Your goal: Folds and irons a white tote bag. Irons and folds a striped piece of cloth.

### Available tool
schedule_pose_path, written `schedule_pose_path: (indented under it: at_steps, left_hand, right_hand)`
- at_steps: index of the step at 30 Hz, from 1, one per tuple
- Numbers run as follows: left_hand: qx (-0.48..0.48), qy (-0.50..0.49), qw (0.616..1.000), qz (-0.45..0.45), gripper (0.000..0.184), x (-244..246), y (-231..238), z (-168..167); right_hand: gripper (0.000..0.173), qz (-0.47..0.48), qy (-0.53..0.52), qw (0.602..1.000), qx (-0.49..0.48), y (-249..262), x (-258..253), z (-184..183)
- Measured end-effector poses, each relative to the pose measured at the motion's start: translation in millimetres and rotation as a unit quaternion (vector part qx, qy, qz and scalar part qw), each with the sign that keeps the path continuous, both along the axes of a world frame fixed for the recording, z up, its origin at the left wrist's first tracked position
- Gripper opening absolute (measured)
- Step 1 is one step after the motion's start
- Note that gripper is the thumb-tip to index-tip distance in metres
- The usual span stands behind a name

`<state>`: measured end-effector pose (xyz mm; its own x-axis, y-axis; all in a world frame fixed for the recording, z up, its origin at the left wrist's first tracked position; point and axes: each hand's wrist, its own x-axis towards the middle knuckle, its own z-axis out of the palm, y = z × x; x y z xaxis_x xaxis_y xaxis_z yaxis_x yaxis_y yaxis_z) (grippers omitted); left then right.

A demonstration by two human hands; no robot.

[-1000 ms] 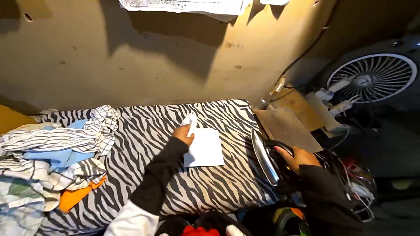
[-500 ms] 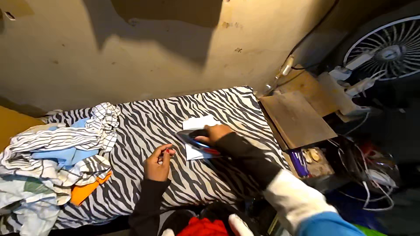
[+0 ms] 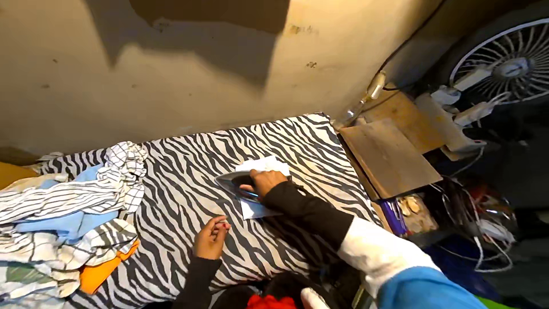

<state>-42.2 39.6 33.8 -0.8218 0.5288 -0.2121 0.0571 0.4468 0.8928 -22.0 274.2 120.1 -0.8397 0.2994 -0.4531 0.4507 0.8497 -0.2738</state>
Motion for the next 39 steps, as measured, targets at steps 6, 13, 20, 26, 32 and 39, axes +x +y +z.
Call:
schedule_pose_path:
  at_steps: [6, 13, 20, 26, 32, 39]
  left_hand:
    - [0.039, -0.223, 0.974, -0.027, 0.048, -27, 47, -12]
    - [0.232, -0.385, 0.893, 0.024, 0.039, -56, 130, -32]
    - [0.145, -0.241, 0.959, -0.022, 0.041, -68, 130, 59]
    - [0.054, 0.206, 0.948, -0.236, 0.049, -66, 99, 129]
    - [-0.052, 0.26, 0.922, -0.28, 0.056, 53, 64, -21]
    - [0.134, 0.271, 0.914, -0.27, 0.026, 96, -32, -10]
  right_hand:
    - [0.067, -0.193, 0.055, 0.979, 0.025, 61, 5, -21]
    - [0.074, -0.271, -0.014, 0.962, 0.02, 81, 53, -13]
    - [0.078, -0.329, 0.001, 0.942, 0.063, 84, 129, -23]
    - [0.077, -0.328, -0.02, 0.94, 0.09, 81, 135, -24]
    - [0.071, -0.267, 0.011, 0.961, 0.072, 85, 150, -19]
    - [0.071, -0.077, -0.025, 0.997, -0.004, -45, 61, 29]
